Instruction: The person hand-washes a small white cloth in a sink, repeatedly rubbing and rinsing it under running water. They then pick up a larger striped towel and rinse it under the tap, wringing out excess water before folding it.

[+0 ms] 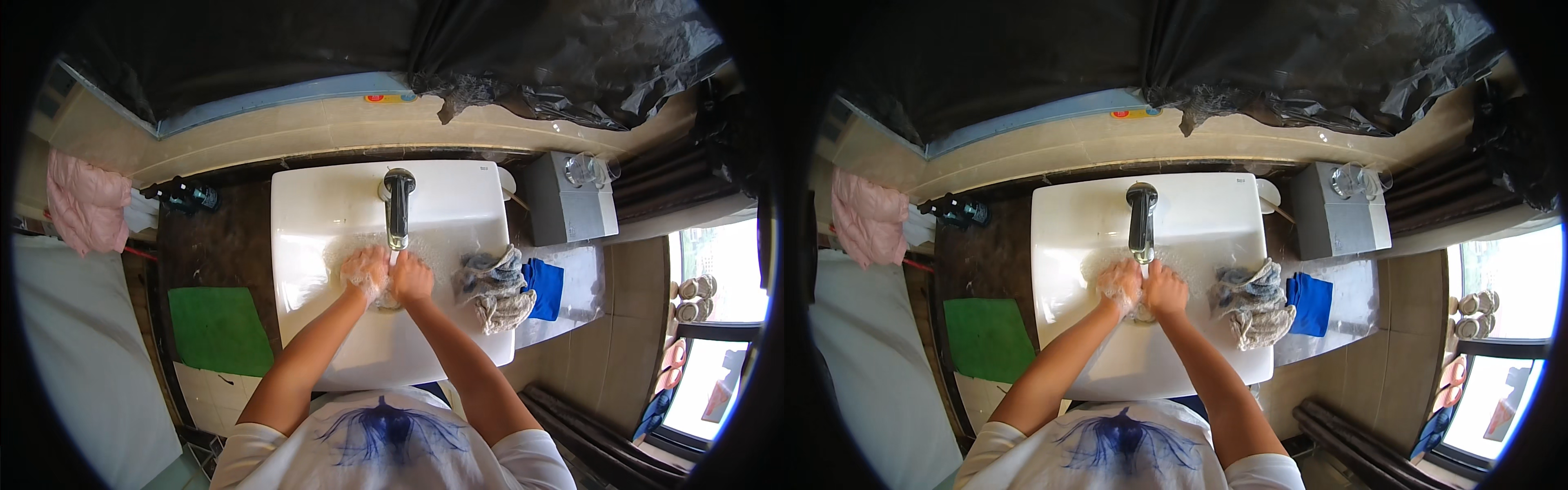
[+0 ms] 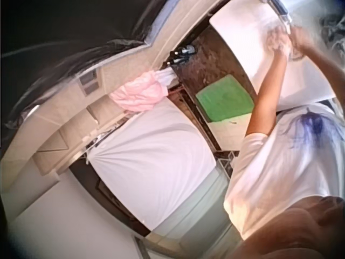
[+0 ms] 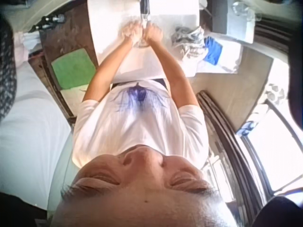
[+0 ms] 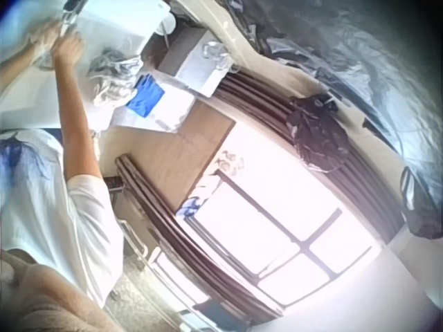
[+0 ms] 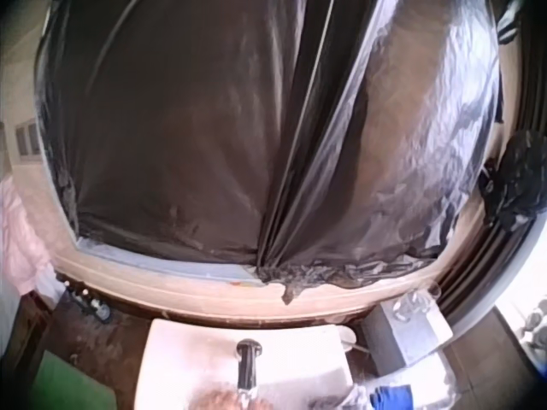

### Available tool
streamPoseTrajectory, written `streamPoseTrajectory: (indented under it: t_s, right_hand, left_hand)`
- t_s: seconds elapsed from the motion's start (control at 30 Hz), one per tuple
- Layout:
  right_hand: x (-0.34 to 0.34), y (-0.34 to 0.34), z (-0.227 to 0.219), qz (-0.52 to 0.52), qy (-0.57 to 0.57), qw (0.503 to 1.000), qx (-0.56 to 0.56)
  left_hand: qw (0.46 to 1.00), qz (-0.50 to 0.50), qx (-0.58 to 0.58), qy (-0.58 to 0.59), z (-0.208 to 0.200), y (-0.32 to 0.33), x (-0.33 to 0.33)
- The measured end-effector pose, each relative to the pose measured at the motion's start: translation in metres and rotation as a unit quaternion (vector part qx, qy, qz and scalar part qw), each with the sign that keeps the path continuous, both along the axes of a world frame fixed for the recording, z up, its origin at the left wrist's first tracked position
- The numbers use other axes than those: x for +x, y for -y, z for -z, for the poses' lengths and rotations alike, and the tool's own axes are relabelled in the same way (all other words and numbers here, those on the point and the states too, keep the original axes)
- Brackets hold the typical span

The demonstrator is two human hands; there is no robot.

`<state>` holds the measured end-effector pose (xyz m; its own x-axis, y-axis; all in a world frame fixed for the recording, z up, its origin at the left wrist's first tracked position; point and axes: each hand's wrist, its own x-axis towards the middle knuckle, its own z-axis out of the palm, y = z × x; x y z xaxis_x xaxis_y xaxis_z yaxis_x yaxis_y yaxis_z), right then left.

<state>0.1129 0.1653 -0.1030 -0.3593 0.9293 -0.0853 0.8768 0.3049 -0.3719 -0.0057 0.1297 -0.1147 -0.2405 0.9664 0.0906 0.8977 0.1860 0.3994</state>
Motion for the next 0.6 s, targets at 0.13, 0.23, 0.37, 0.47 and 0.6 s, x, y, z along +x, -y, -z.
streamPoseTrajectory:
  t_s: [0.13,0.23,0.37,0.47,0.6]
  right_hand:
    - [0.003,-0.002,0.0,0.104,-0.202,0.972,-0.055]
    - [0.017,0.007,0.009,0.131,-0.386,0.903,-0.133]
    - [0.031,0.02,-0.026,0.018,-0.447,0.885,-0.131]
    - [0.034,0.03,-0.07,-0.141,-0.414,0.899,-0.041]
    - [0.037,0.031,-0.071,0.053,-0.478,0.853,-0.202]
  left_hand:
    - [0.983,-0.043,0.031,0.175,-0.012,0.002,-0.004]
    - [0.934,-0.056,0.117,0.334,-0.015,0.017,-0.008]
    - [0.93,-0.071,0.116,0.342,-0.062,0.029,-0.027]
    - [0.99,-0.037,0.1,0.095,-0.055,0.029,-0.033]
    - [0.991,0.073,-0.09,0.07,-0.035,0.02,-0.029]
